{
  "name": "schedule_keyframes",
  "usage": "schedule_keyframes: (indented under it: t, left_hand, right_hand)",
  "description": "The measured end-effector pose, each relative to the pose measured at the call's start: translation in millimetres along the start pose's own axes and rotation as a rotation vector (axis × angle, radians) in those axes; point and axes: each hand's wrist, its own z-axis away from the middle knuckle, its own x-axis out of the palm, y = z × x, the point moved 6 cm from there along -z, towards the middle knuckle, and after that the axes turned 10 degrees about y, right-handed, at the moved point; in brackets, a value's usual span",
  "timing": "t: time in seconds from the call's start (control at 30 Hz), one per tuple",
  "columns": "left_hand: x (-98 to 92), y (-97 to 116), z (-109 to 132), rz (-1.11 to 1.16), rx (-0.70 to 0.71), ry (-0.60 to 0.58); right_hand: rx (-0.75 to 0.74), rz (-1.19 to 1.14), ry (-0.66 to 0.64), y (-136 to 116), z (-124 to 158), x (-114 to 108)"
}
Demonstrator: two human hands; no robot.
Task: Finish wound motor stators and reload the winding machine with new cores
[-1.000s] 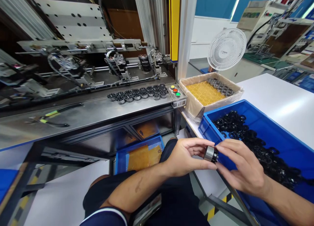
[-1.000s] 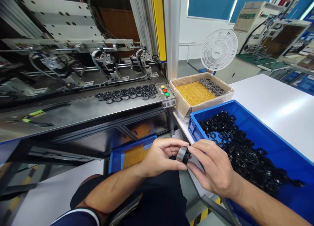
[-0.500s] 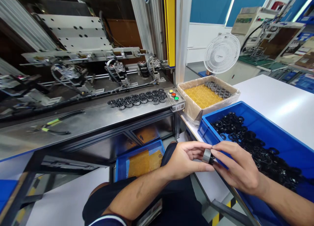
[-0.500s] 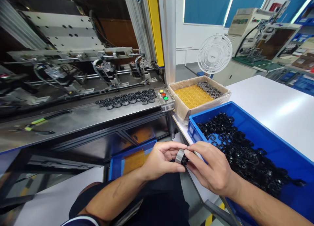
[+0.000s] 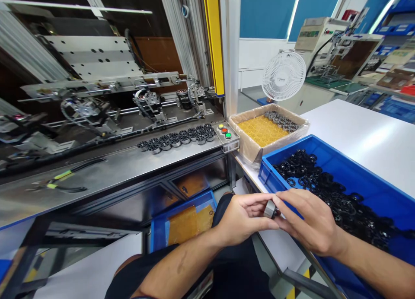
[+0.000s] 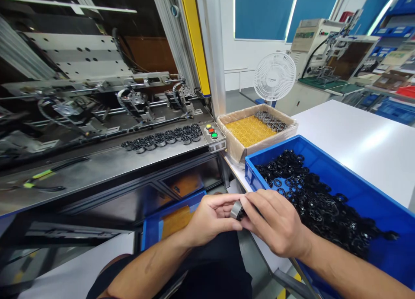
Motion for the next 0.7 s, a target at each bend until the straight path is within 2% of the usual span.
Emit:
schedule_keyframes:
  t: [0.07,0.17,0.23,0.3,0.33,0.4,0.43,0.5,0.6,0.7]
  left_hand:
    - [2.8,6.6,3.7,-0.097,0.101,-0.048]
    - [7.0,17.4,9.9,-0.320,0.289,-0.107]
    - [8.2,18.4,10.5,-0.379,0.303,-0.134]
    - [5.5,17.3,6.8,-0.320,0.244,-0.128]
    - [2.4,17.8,3.6,-0.276,0.223,-0.104]
    - [-6.6,20.5,-4.5,-0.228,0.211,-0.031]
    - [-11.6,22.6,-8.8,-0.230,0.224,0.008]
    - [-20.3,25.2,-16.7,-0.258,0.249,0.069]
    - [-28.6,22.0,-24.0,-0.255,0.232,0.126]
    - [-33.5,13.7,-23.6,-0.207,0.153,0.193]
  right_hand:
    - [0.061,-0.051,-0.010,4.2,-1.0,2.3]
    - [0.293,-0.165,-0.016,19.3,-1.3,5.6]
    - [0.439,-0.269,-0.041,33.5,1.7,7.2]
    - [0.602,-0.353,-0.079,57.7,11.5,7.3]
    - [0.707,-0.324,-0.100,75.8,21.0,6.4]
    - [0.914,-0.109,-0.146,118.5,49.2,2.0]
    - [0.993,0.056,-0.217,138.8,67.1,1.2]
    - [1.057,0.155,-0.376,166.2,102.1,10.8]
    - [1.068,0.120,-0.619,175.0,149.9,40.9]
    - [1.069,0.151,-0.748,163.7,181.2,65.5]
